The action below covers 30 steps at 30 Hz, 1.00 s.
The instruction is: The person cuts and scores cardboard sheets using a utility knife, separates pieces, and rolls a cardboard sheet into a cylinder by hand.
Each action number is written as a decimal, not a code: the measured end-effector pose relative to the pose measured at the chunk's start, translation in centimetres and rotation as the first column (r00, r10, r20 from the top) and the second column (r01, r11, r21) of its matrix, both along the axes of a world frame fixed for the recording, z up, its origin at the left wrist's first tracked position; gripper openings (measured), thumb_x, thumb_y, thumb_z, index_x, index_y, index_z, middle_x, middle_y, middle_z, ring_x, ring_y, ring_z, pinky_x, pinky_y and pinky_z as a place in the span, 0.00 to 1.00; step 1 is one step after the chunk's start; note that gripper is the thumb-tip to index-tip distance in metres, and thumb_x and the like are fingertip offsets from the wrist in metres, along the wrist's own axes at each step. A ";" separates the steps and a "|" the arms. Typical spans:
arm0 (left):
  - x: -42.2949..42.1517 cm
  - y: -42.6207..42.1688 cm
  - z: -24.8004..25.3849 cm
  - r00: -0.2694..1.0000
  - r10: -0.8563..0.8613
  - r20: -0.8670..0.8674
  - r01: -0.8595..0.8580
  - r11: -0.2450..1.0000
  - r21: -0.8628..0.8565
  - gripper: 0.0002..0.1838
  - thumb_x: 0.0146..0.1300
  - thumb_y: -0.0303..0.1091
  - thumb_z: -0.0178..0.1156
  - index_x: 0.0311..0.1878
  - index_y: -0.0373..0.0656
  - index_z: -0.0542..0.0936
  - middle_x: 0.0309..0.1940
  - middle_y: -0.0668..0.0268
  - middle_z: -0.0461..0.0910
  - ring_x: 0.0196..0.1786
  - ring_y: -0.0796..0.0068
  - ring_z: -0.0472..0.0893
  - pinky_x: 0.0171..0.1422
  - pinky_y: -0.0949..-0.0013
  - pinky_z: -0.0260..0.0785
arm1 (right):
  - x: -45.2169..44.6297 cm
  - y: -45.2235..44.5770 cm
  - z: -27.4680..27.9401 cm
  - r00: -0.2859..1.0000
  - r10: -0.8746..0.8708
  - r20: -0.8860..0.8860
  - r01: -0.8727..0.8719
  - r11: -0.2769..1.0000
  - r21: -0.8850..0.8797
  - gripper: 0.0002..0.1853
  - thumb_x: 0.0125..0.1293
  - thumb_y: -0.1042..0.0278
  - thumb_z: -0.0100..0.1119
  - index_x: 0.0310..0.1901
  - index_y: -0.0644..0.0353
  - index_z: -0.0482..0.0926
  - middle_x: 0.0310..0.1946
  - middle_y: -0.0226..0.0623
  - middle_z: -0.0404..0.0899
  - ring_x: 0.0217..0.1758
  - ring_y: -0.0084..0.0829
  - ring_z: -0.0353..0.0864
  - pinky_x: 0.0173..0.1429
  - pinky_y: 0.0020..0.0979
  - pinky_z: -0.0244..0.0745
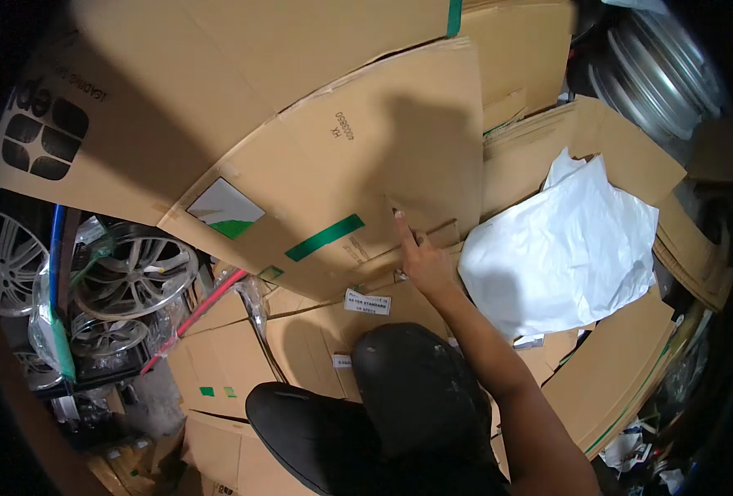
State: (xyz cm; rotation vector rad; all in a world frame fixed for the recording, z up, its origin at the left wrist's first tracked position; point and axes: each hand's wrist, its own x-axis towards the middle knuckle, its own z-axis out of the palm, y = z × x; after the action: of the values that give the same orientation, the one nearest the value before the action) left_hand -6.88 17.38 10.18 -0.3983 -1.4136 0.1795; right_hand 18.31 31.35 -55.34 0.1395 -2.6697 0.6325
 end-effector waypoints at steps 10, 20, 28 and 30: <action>-0.9 0.1 -1.0 1.000 -0.020 0.014 0.020 1.000 0.003 0.24 0.72 0.58 0.55 0.45 0.48 0.89 0.44 0.55 0.88 0.51 0.52 0.86 0.61 0.49 0.69 | 4.5 0.9 -9.5 0.965 0.068 0.253 -0.047 0.995 -0.089 0.43 0.68 0.70 0.54 0.84 0.42 0.53 0.49 0.53 0.83 0.37 0.49 0.89 0.38 0.48 0.85; -0.6 0.1 -1.0 0.999 -0.027 0.025 0.026 0.999 0.019 0.24 0.73 0.57 0.55 0.46 0.47 0.89 0.44 0.55 0.88 0.51 0.51 0.86 0.62 0.49 0.69 | 7.5 0.6 -12.7 0.933 -0.015 0.359 -0.021 0.995 0.096 0.45 0.67 0.69 0.55 0.84 0.42 0.50 0.26 0.47 0.84 0.19 0.43 0.84 0.27 0.46 0.83; 0.5 0.3 0.0 0.999 -0.013 0.043 0.012 1.000 0.022 0.24 0.73 0.56 0.55 0.46 0.47 0.89 0.45 0.55 0.88 0.52 0.51 0.85 0.63 0.49 0.69 | 9.7 0.9 -12.0 0.790 0.038 0.612 -0.047 0.999 -0.002 0.44 0.69 0.71 0.51 0.84 0.43 0.46 0.45 0.58 0.85 0.37 0.54 0.90 0.38 0.51 0.85; 0.9 0.3 0.4 0.999 -0.011 0.049 0.010 1.000 0.024 0.23 0.73 0.56 0.54 0.46 0.47 0.89 0.45 0.54 0.88 0.52 0.51 0.85 0.63 0.49 0.69 | 10.2 1.3 -11.2 0.796 0.060 0.602 -0.056 0.998 -0.027 0.45 0.69 0.70 0.53 0.85 0.44 0.45 0.47 0.64 0.83 0.41 0.56 0.89 0.44 0.52 0.84</action>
State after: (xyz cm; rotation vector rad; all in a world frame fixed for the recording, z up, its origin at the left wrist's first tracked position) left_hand -5.95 17.69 10.54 -0.3924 -1.4604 0.1451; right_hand 28.52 32.68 -66.56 0.0130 -3.2901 0.8180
